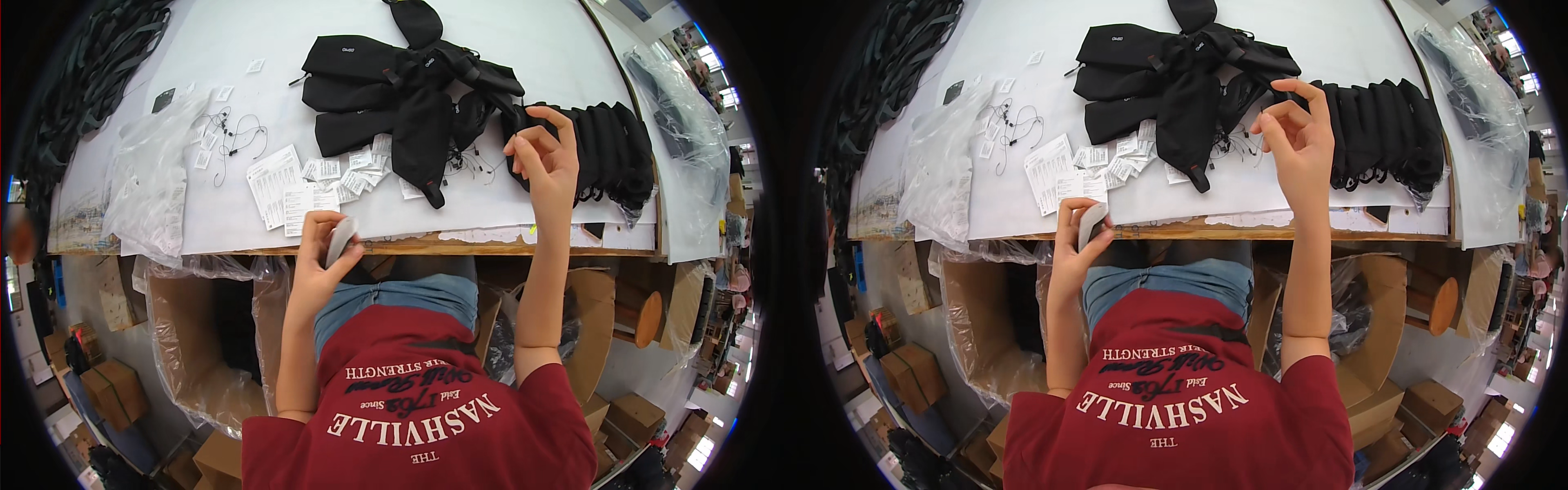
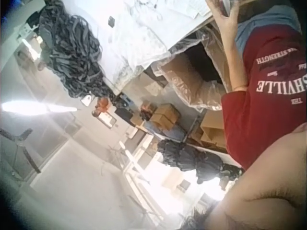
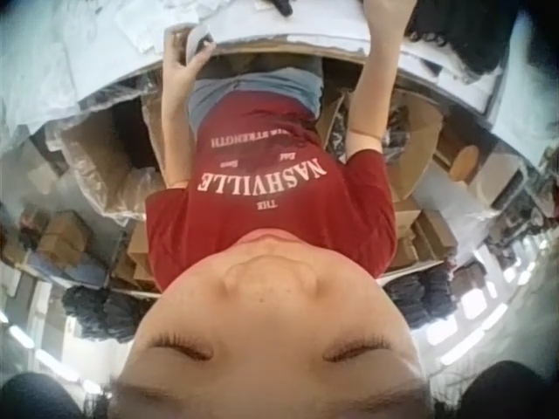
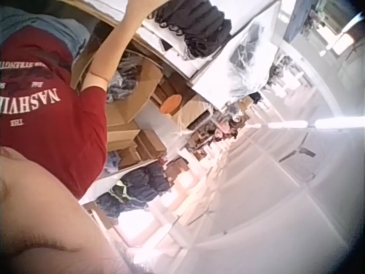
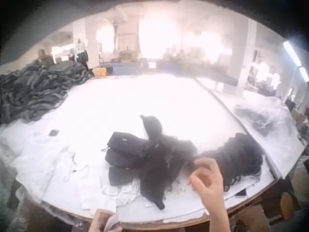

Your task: Placing components and a warranty card inside a zippered black pouch for retail packaging.

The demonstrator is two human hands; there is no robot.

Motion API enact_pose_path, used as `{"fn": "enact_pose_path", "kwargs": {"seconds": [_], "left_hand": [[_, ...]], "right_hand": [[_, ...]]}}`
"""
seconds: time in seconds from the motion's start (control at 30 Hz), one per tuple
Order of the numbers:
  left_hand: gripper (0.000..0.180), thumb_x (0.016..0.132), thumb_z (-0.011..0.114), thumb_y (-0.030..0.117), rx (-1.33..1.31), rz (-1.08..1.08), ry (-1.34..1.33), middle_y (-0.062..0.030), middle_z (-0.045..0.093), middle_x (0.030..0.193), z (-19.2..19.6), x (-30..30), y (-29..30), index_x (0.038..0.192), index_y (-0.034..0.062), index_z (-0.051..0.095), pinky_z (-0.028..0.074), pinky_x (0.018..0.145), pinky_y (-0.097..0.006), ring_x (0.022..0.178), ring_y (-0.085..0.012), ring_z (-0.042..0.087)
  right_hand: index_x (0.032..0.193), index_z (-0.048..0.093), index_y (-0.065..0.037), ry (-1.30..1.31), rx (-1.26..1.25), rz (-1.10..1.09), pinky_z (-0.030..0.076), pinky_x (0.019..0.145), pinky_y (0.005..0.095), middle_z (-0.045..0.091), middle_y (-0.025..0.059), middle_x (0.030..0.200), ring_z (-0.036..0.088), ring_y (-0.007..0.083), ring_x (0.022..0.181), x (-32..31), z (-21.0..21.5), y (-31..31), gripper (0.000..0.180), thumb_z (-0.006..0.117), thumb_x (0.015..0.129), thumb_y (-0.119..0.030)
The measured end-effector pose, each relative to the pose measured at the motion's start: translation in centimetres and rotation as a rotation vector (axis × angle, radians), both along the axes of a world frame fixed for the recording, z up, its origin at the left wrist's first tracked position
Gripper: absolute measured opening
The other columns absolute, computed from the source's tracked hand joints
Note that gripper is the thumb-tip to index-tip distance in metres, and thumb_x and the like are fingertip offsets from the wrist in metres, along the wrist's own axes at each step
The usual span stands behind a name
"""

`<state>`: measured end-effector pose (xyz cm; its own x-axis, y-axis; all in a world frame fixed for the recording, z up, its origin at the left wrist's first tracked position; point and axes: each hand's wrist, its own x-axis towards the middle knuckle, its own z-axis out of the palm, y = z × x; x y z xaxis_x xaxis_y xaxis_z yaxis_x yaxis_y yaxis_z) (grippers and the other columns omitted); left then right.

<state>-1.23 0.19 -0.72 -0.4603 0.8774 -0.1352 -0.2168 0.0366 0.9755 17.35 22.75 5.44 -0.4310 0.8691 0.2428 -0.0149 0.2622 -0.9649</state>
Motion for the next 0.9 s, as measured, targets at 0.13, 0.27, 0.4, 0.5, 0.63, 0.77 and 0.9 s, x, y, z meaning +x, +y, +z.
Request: {"fn": "enact_pose_path", "kwargs": {"seconds": [0.13,0.27,0.4,0.5,0.63,0.77,0.9], "left_hand": [[0.026,0.081,0.066,0.000,0.035,-0.017,0.212,-0.0044,0.056,0.097,0.9,1.7,1.3,0.104,0.0047,0.057,0.043,0.076,-0.022,0.086,-0.0098,0.054],[0.023,0.076,0.067,-0.002,0.143,0.015,0.460,-0.0058,0.057,0.097,1.7,2.6,2.2,0.099,0.0036,0.065,0.044,0.076,-0.025,0.086,-0.0139,0.056],[0.023,0.076,0.069,-0.001,0.190,0.079,0.664,-0.0064,0.058,0.090,1.5,2.7,2.2,0.099,0.0037,0.068,0.044,0.071,-0.025,0.080,-0.0142,0.056],[0.021,0.076,0.070,0.000,0.073,0.092,0.528,-0.0060,0.058,0.081,2.2,3.5,2.1,0.097,0.0026,0.066,0.044,0.066,-0.025,0.071,-0.0139,0.056],[0.018,0.076,0.071,0.001,0.048,0.092,0.451,-0.0056,0.057,0.076,1.6,4.3,2.0,0.093,0.0017,0.065,0.043,0.061,-0.024,0.064,-0.0133,0.055],[0.018,0.075,0.072,0.002,0.048,0.100,0.440,-0.0055,0.057,0.074,2.1,4.7,2.2,0.091,0.0015,0.063,0.042,0.058,-0.024,0.063,-0.0127,0.054],[0.020,0.073,0.071,-0.002,0.063,0.097,0.571,-0.0055,0.058,0.074,2.7,4.8,2.3,0.092,0.0024,0.066,0.042,0.058,-0.024,0.063,-0.0134,0.054]], "right_hand": [[0.113,0.049,-0.003,0.018,0.053,0.065,0.040,0.058,0.0190,0.057,0.0030,0.074,0.051,0.0058,0.066,-0.3,-0.6,-2.2,0.028,0.053,0.086,0.002],[0.111,0.053,-0.003,0.085,-0.040,-0.049,0.035,0.058,0.0186,0.051,-0.0012,0.072,0.046,0.0041,0.065,0.3,-1.6,-0.9,0.026,0.051,0.086,0.002],[0.110,0.056,-0.004,0.000,-0.046,0.119,0.034,0.057,0.0175,0.050,-0.0019,0.071,0.044,0.0023,0.065,0.4,-1.5,-2.7,0.026,0.053,0.085,0.003],[0.112,0.057,-0.004,-0.002,-0.031,0.212,0.036,0.057,0.0180,0.052,-0.0019,0.069,0.045,0.0031,0.064,-0.4,-2.4,-5.3,0.030,0.056,0.082,0.003],[0.119,0.053,0.000,-0.084,0.014,0.297,0.041,0.064,0.0201,0.058,0.0000,0.071,0.051,0.0058,0.065,-0.7,-2.5,-8.4,0.041,0.059,0.079,0.008],[0.121,0.054,-0.004,-0.058,0.087,0.282,0.044,0.060,0.0216,0.058,0.0019,0.069,0.052,0.0085,0.061,-1.6,-2.9,-10.2,0.046,0.060,0.077,0.007],[0.123,0.054,-0.007,-0.023,0.208,0.226,0.046,0.057,0.0232,0.058,0.0040,0.068,0.054,0.0121,0.058,-1.8,-3.5,-10.4,0.049,0.061,0.077,0.007]]}}
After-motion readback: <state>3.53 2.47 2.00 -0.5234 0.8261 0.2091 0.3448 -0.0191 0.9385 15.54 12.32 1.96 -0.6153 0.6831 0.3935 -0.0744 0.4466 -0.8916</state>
